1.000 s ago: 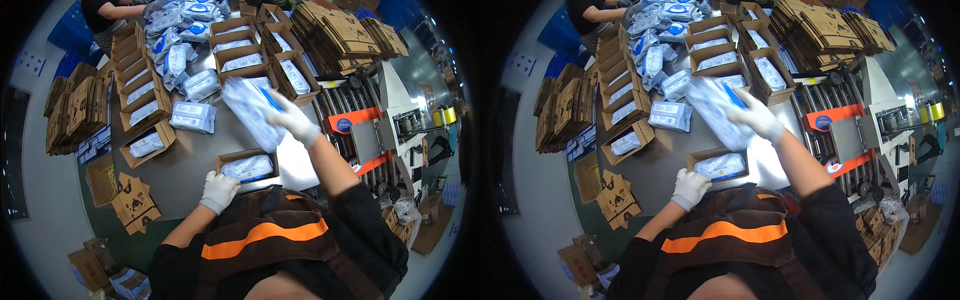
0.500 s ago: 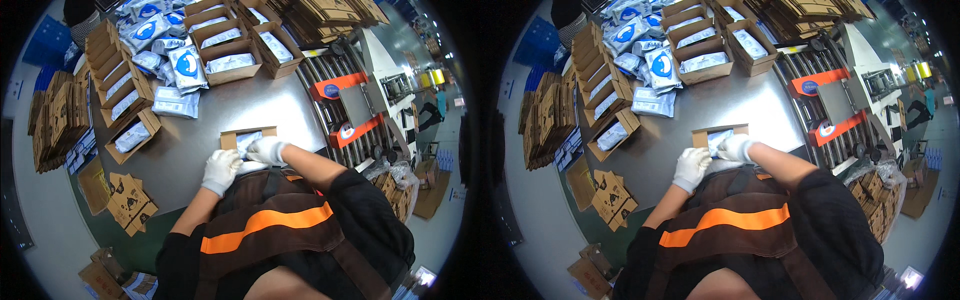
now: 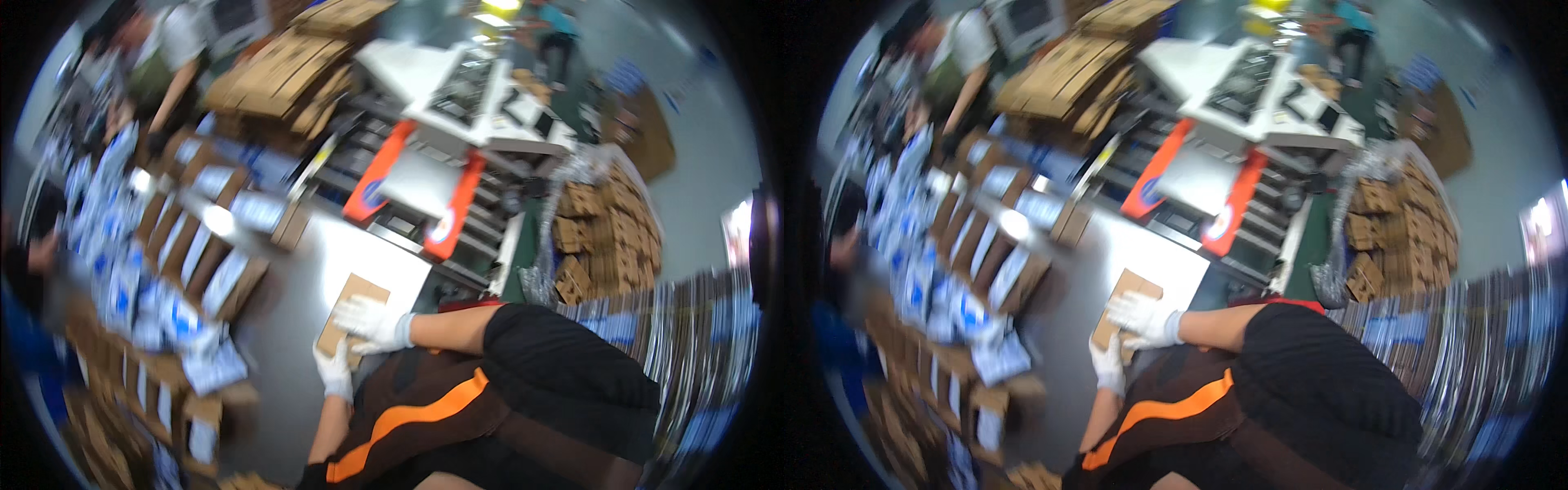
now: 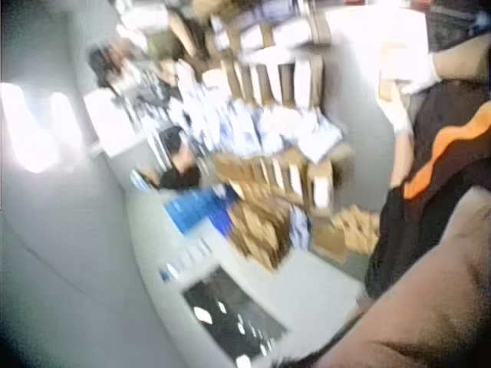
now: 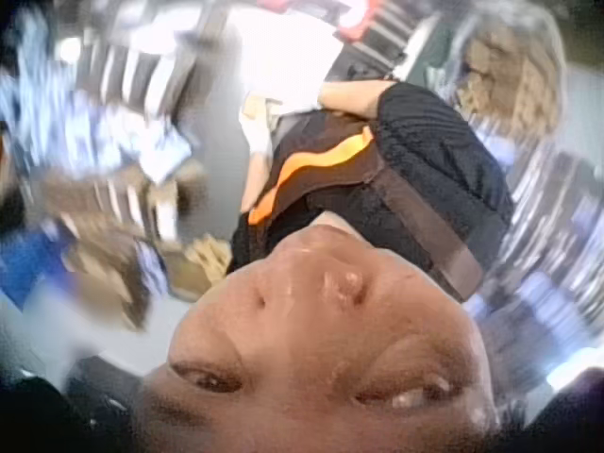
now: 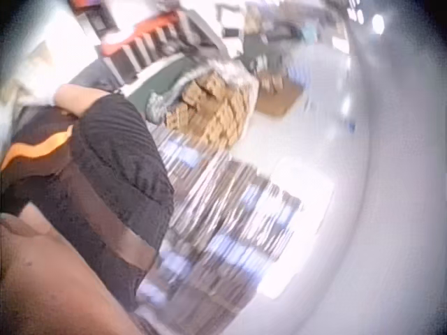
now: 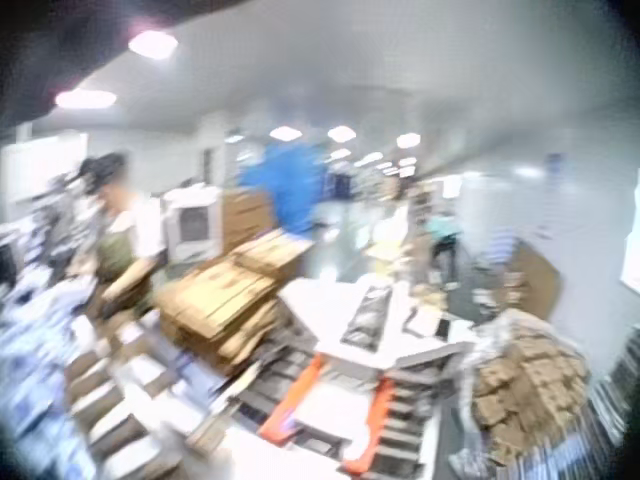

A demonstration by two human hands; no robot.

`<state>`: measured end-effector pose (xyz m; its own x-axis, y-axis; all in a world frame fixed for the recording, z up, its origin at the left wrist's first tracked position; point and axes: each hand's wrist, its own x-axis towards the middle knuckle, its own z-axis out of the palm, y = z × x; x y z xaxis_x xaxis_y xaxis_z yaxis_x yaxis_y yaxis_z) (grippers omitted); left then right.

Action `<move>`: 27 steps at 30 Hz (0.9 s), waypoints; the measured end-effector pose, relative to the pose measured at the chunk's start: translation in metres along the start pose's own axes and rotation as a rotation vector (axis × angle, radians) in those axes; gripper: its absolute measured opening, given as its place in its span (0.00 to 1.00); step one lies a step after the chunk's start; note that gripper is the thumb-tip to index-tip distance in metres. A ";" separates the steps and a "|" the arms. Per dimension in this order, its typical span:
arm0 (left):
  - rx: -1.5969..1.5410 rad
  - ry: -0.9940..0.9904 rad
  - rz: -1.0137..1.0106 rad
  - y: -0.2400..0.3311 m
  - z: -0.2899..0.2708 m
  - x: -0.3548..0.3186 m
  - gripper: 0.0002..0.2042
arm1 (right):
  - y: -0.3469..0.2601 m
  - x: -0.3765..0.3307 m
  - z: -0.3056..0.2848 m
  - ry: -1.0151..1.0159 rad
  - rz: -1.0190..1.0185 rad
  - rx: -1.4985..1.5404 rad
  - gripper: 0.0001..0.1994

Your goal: The person places white packaged items into small cardboard boxes on a conveyor line, folds the flaps, and moves the boxes along the line. The person repeats this process for multiple boxes while other workers are visible in the background.

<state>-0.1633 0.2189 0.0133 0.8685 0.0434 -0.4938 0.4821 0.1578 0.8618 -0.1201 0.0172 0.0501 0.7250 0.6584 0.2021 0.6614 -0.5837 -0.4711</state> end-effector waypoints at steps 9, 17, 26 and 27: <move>0.150 -0.218 -0.086 0.033 0.169 0.102 0.25 | 0.121 -0.043 -0.077 0.150 0.361 -0.188 0.32; -0.004 -0.486 -0.331 0.062 0.195 0.165 0.26 | 0.122 -0.055 -0.125 0.288 0.486 0.286 0.16; 0.987 0.112 0.569 0.111 0.063 0.107 0.25 | 0.117 -0.132 -0.021 -0.242 0.776 0.691 0.21; 1.072 0.239 0.809 0.124 0.044 0.114 0.28 | 0.109 -0.115 -0.034 -0.309 0.834 0.663 0.21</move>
<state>0.0002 0.2002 0.0687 0.9601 -0.0574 0.2736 -0.2002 -0.8242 0.5298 -0.1248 -0.1379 0.0046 0.7549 0.3211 -0.5718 -0.3130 -0.5898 -0.7444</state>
